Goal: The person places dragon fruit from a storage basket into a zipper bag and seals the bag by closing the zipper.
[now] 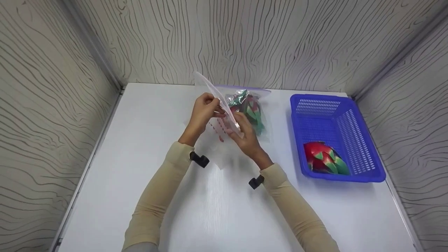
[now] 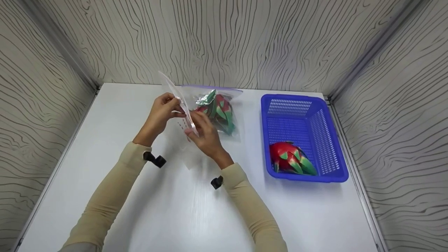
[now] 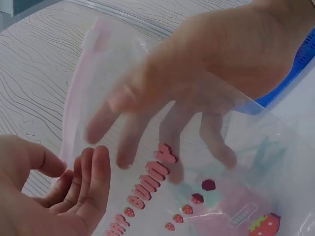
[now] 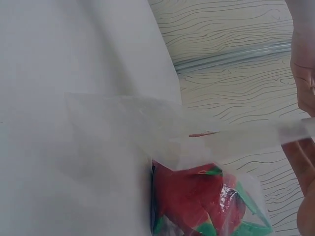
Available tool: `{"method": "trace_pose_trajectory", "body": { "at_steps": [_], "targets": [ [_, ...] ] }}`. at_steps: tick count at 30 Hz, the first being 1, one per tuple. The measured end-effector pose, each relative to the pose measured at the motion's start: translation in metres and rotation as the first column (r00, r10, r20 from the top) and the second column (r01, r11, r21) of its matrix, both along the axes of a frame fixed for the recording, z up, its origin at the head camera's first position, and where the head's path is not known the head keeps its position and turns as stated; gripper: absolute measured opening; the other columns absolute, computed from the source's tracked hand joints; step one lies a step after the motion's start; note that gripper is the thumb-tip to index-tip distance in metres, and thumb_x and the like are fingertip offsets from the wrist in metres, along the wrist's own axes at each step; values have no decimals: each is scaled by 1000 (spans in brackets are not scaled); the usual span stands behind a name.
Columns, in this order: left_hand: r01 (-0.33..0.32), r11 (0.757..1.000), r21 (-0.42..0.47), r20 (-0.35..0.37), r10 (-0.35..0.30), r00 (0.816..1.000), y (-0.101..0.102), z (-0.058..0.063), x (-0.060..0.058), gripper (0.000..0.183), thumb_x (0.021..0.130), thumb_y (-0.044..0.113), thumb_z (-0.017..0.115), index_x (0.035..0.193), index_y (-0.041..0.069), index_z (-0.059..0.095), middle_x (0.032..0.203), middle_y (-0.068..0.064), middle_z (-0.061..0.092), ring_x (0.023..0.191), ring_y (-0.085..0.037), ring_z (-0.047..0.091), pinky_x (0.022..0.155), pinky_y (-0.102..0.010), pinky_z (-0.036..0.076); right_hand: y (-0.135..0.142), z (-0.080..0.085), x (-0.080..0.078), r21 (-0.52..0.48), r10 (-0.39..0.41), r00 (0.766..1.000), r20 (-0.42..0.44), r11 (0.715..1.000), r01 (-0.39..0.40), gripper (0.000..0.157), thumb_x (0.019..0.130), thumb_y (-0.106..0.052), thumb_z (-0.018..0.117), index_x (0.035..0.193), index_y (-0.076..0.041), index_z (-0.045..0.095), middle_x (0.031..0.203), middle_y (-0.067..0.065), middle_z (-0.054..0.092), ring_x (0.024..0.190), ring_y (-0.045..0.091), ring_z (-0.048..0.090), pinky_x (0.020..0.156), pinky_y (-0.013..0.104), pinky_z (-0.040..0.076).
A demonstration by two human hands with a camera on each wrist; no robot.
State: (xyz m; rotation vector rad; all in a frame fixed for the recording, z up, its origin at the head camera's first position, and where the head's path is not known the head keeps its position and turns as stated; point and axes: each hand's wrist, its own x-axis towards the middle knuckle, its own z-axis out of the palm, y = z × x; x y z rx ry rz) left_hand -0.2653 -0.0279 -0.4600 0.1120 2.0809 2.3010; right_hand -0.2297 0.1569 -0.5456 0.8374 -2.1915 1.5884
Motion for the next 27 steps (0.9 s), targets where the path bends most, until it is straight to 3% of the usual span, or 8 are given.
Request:
{"method": "trace_pose_trajectory", "body": {
  "at_steps": [2,5,9,11,17,20,22,27],
  "targets": [
    [-5,1000,-1,-4,5,1000,0,-1,-1,10,103,6,55,110,-1,57,92,-9,72,72,-13,74,70,-30,67,3,0,0,-20,75,996,47,997,-74,78,106,-61,53,156,-2,46,152,21,50,138,29,51,113,56,47],
    [-18,1000,-9,-7,18,1000,0,-2,-2,10,103,7,59,110,0,56,90,-8,70,69,-12,70,67,-27,65,6,1,-1,-81,164,976,144,985,-154,108,95,-86,41,159,1,40,159,24,45,148,37,46,114,60,45],
    [-28,999,-46,-14,28,1000,2,-1,0,15,102,9,63,111,2,54,90,-8,68,67,-11,66,62,-23,61,6,6,-2,-179,234,927,293,966,-187,129,82,-98,41,159,6,36,162,29,41,149,45,45,94,49,54],
    [-17,998,-65,-22,16,1000,3,0,1,16,102,11,64,112,3,54,91,-8,68,67,-11,65,62,-22,60,5,9,-3,-222,244,904,351,960,-172,133,79,-99,42,159,6,36,163,29,41,149,46,45,93,45,55],
    [72,994,-86,-67,-78,995,7,-1,3,18,103,15,68,108,6,53,90,-6,71,68,-12,63,63,-22,57,-2,25,-9,-243,168,907,387,967,-76,126,82,-97,42,156,5,42,159,27,46,150,42,45,123,58,38],
    [117,984,-134,-94,-130,987,10,-2,5,17,102,17,69,108,7,56,93,-4,68,73,-13,61,65,-22,56,-3,32,-14,-265,163,905,394,962,-57,121,85,-94,45,156,5,43,160,27,45,151,42,42,127,65,29],
    [137,974,-183,-96,-156,983,11,-4,6,18,101,19,70,109,8,58,99,-4,65,80,-14,61,67,-24,56,-4,36,-15,-250,134,906,402,968,-32,117,87,-91,50,156,3,45,159,25,46,149,40,44,126,66,30],
    [149,953,-265,-84,-177,981,12,-5,10,18,99,19,72,108,10,59,113,-9,63,99,-20,66,78,-30,60,-5,42,-17,-224,79,909,410,974,17,74,103,-55,61,152,0,53,151,23,58,139,38,56,121,63,41]
  ]
}}
